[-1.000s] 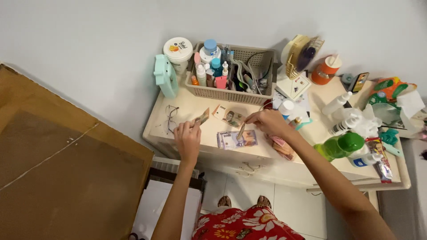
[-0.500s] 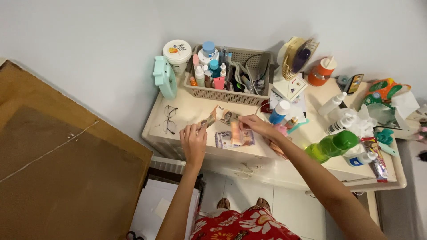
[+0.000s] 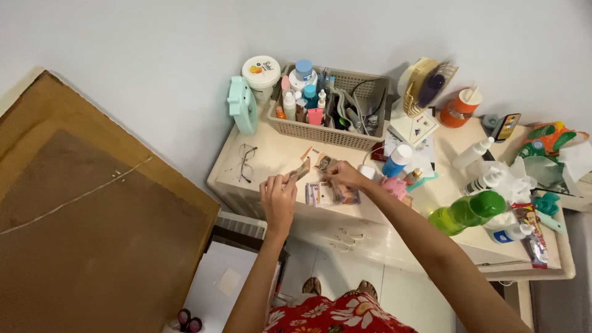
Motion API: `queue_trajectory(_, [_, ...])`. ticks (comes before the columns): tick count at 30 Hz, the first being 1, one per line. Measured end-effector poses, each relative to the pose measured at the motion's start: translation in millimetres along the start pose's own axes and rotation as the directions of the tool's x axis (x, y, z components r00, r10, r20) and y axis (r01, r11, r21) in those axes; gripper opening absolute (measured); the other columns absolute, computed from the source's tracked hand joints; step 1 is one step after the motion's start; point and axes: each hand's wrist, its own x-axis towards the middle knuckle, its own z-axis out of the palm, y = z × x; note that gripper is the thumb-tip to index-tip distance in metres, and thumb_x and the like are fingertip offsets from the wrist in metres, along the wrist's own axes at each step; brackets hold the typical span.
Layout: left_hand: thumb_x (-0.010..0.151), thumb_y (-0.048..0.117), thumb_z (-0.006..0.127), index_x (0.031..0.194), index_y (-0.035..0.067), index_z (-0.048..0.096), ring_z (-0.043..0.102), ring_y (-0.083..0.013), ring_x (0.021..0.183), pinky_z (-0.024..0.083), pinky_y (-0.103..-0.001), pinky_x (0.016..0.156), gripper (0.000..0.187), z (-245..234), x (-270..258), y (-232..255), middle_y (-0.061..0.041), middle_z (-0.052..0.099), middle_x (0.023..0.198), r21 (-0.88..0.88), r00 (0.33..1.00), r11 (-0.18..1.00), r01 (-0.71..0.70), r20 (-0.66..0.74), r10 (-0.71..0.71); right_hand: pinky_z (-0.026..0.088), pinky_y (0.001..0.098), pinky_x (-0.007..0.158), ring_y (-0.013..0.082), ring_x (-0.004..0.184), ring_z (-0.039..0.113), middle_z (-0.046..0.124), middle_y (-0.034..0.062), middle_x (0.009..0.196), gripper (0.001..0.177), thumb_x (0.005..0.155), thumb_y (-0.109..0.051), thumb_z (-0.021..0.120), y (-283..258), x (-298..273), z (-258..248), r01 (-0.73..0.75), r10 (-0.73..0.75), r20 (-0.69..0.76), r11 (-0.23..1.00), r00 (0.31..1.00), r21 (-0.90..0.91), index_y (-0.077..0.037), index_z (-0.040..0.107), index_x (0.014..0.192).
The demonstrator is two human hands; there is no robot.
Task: The person counts currency by hand on a dresser, places it into a small bag, and then packs a plastic packet and a blister pack of pills into the same bag before hanging it on a wall hook.
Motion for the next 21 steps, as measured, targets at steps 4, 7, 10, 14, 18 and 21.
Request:
queue_trajectory(4, [0.087, 0.006, 0.075, 0.095, 0.015, 0.077, 0.057, -0.0144, 0.084, 0.047, -0.031, 0.083, 0.012, -6.2, -2.6, -2.3, 0.001, 0.051, 0.08, -0.011, 1.0, 1.0, 0.029, -0.002, -0.029, 0.043, 0.0275, 0.054, 0.01, 0.056, 0.054, 0.058, -0.0035, 0.057, 0.027, 0.081, -0.016, 0.078, -92.8, -28.6, -17.4, 0.007, -0.008, -0.003, 0.999, 1.0, -0.043, -0.011, 0.064, 0.059])
queue_trajectory(7, [0.084, 0.007, 0.076, 0.094, 0.017, 0.076, 0.056, -0.0146, 0.085, 0.046, -0.032, 0.082, 0.015, 2.5, -10.2, -8.9, 0.002, 0.05, 0.08, 0.029, 1.0, 0.999, 0.021, 0.016, -0.021, 0.047, 0.0292, 0.058, 0.0141, 0.057, 0.058, 0.063, 0.0043, 0.059, 0.029, 0.085, -0.02, 0.078, -92.4, -24.9, -31.8, -0.014, 0.019, -0.125, 0.999, 0.992, 0.039, -0.013, 0.066, 0.06])
queue_trajectory(10, [0.081, 0.007, 0.078, 0.094, 0.016, 0.076, 0.057, -0.0157, 0.085, 0.047, -0.034, 0.081, 0.016, 3.1, -10.9, -8.2, 0.002, 0.051, 0.08, 0.062, 0.999, 0.998, 0.009, 0.033, -0.011, 0.054, 0.0347, 0.069, 0.0197, 0.072, 0.068, 0.073, 0.0072, 0.078, 0.023, 0.092, -0.028, 0.078, -40.0, 6.0, -42.8, 0.017, -0.024, -0.158, 0.999, 0.987, -0.043, -0.009, 0.074, 0.08])
queue_trajectory(14, [0.087, 0.012, 0.073, 0.1, 0.022, 0.077, 0.058, -0.0166, 0.085, 0.047, -0.036, 0.084, 0.016, 5.9, -19.0, 2.6, 0.001, 0.054, 0.084, 0.033, 0.996, 0.996, -0.085, -0.005, 0.085, 0.056, 0.0563, 0.088, 0.0453, 0.108, 0.063, 0.061, 0.0246, 0.122, 0.044, 0.089, -0.035, 0.067, -19.1, 22.2, -3.9, -0.09, -0.027, -0.153, 0.703, 0.988, -0.706, 0.001, 0.064, 0.114])
queue_trajectory(18, [0.094, 0.012, 0.07, 0.106, 0.024, 0.077, 0.058, -0.0178, 0.086, 0.048, -0.037, 0.083, 0.018, -0.7, -28.6, 17.0, -0.001, 0.055, 0.089, 0.071, 0.979, 0.977, -0.199, -0.028, 0.202, 0.053, 0.0555, 0.095, 0.0451, 0.119, 0.055, 0.056, 0.021, 0.124, 0.076, 0.077, -0.037, 0.085, 22.5, 43.7, 16.2, -0.386, 0.124, -0.395, 0.597, 0.91, -0.703, -0.005, 0.05, 0.136])
queue_trajectory(21, [0.096, 0.015, 0.068, 0.114, 0.027, 0.075, 0.058, -0.0167, 0.087, 0.048, -0.037, 0.085, 0.023, 15.8, -47.7, 9.8, 0.0, 0.056, 0.09, 0.065, 0.976, 0.974, -0.215, -0.025, 0.217, 0.045, 0.0596, 0.097, 0.0465, 0.124, 0.051, 0.057, 0.0219, 0.125, 0.081, 0.072, -0.042, 0.088, 50.5, 60.1, 6.2, -0.436, 0.198, -0.41, 0.632, 0.89, -0.641, -0.008, 0.052, 0.136])
